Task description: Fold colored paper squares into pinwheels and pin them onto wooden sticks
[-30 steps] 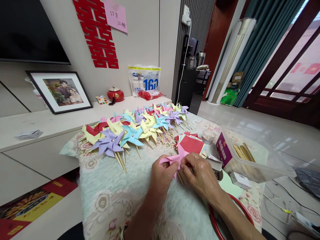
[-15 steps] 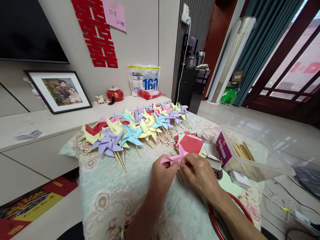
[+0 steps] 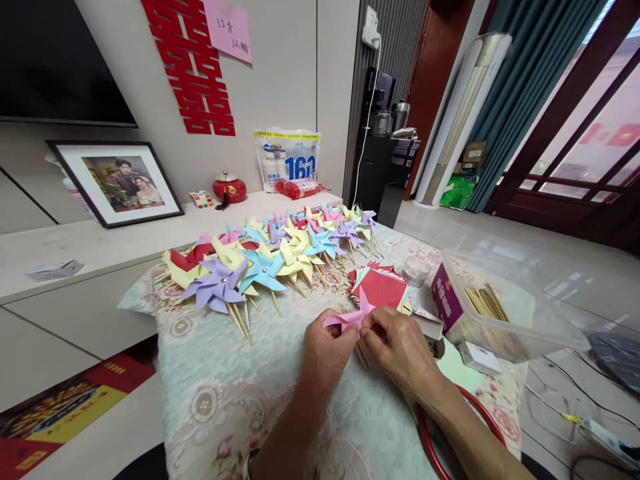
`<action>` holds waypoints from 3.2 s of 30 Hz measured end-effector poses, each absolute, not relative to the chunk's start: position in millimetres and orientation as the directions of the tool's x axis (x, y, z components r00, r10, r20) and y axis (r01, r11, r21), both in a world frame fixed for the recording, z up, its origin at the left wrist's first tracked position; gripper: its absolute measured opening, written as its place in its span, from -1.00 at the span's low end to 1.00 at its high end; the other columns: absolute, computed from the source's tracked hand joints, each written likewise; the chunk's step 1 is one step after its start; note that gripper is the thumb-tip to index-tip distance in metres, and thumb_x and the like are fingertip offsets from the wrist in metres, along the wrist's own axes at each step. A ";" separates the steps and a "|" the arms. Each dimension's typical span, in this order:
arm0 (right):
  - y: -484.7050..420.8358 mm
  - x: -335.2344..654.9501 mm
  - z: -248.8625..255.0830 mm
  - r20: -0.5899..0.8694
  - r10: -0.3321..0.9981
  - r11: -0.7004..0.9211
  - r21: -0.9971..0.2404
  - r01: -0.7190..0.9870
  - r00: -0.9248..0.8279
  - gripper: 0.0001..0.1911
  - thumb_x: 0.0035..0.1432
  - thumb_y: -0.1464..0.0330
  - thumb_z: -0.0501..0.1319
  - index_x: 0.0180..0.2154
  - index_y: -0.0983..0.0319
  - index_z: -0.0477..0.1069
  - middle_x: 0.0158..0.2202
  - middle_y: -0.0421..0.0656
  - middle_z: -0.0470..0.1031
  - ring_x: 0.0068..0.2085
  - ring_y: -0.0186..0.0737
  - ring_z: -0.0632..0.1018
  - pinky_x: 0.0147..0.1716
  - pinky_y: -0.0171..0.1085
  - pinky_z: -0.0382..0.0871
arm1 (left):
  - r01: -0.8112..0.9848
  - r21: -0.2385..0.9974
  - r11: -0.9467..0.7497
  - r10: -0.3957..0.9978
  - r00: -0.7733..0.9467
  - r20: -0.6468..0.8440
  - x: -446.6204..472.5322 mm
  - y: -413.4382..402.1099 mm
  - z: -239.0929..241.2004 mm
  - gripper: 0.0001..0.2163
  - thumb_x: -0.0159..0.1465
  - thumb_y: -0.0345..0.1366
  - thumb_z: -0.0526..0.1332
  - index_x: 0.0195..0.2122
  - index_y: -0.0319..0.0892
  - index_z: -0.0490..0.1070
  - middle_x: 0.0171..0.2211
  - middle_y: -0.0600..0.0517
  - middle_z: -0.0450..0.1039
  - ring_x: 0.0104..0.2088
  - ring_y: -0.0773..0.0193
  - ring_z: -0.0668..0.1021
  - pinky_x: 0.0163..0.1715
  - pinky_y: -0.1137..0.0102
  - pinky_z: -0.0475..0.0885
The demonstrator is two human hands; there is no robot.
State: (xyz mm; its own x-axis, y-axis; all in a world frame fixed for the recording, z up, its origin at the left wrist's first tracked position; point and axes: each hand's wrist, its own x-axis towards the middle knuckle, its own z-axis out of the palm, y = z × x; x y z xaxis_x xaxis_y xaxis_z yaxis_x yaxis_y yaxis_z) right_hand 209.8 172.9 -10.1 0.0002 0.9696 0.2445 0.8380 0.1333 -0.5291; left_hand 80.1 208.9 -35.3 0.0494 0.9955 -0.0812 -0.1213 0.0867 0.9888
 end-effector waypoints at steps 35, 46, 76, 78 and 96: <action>177.0 237.8 -5.1 -0.176 0.958 -0.116 -0.959 0.258 -0.225 0.08 -0.06 0.47 0.37 0.41 0.09 -0.10 -0.31 -0.25 0.49 -0.36 -0.25 0.49 -0.40 -0.32 0.33 | 0.114 0.972 0.206 0.828 0.510 -0.235 57.7 212.5 -48.6 -0.71 -0.06 -0.43 0.28 -0.25 -0.14 0.41 -0.62 0.15 0.40 -0.67 0.33 0.35 -0.73 0.48 0.12; 174.6 235.8 -2.5 -0.174 0.959 -0.049 -0.881 0.470 -0.226 0.03 -0.08 0.57 0.30 0.39 0.08 0.01 -0.41 -0.32 0.42 -0.45 -0.36 0.38 -0.48 -0.40 0.22 | 0.136 0.975 0.174 0.805 0.551 -0.220 57.9 209.0 -43.6 -0.74 -0.06 -0.48 0.25 -0.30 -0.14 0.41 -0.60 0.16 0.37 -0.66 0.38 0.33 -0.72 0.51 0.12; 182.7 244.9 -8.4 -0.079 0.996 -0.080 -0.996 0.029 0.031 0.03 -0.09 0.47 0.30 0.39 0.13 -0.04 -0.48 -0.35 0.32 -0.56 -0.40 0.28 -0.57 -0.37 0.08 | -0.120 0.928 0.353 0.858 0.438 -0.269 53.9 215.5 -29.3 -0.68 0.18 -0.04 0.22 -0.41 -0.23 0.50 -0.45 -0.07 0.58 -0.50 0.30 0.56 -0.45 0.44 0.35; 183.7 245.1 -10.2 -0.073 0.997 -0.073 -0.997 0.002 0.034 0.02 -0.10 0.49 0.31 0.38 0.13 -0.02 -0.49 -0.36 0.33 -0.56 -0.41 0.29 -0.56 -0.37 0.07 | -0.113 0.934 0.338 0.870 0.416 -0.264 54.3 215.1 -30.7 -0.78 0.13 -0.15 0.29 -0.44 -0.23 0.46 -0.45 -0.04 0.58 -0.50 0.34 0.53 -0.46 0.47 0.33; 186.5 229.5 -14.9 0.040 0.981 0.071 -0.984 -0.164 0.187 0.02 -0.12 0.43 0.40 0.36 0.16 0.05 -0.55 -0.39 0.40 -0.51 -0.31 0.41 -0.44 -0.31 0.25 | -0.378 0.844 0.379 0.895 0.382 -0.231 70.7 207.6 -40.1 -0.57 -0.09 -0.14 0.51 -0.22 -0.26 0.57 -0.37 -0.03 0.58 -0.42 0.30 0.53 -0.42 0.45 0.37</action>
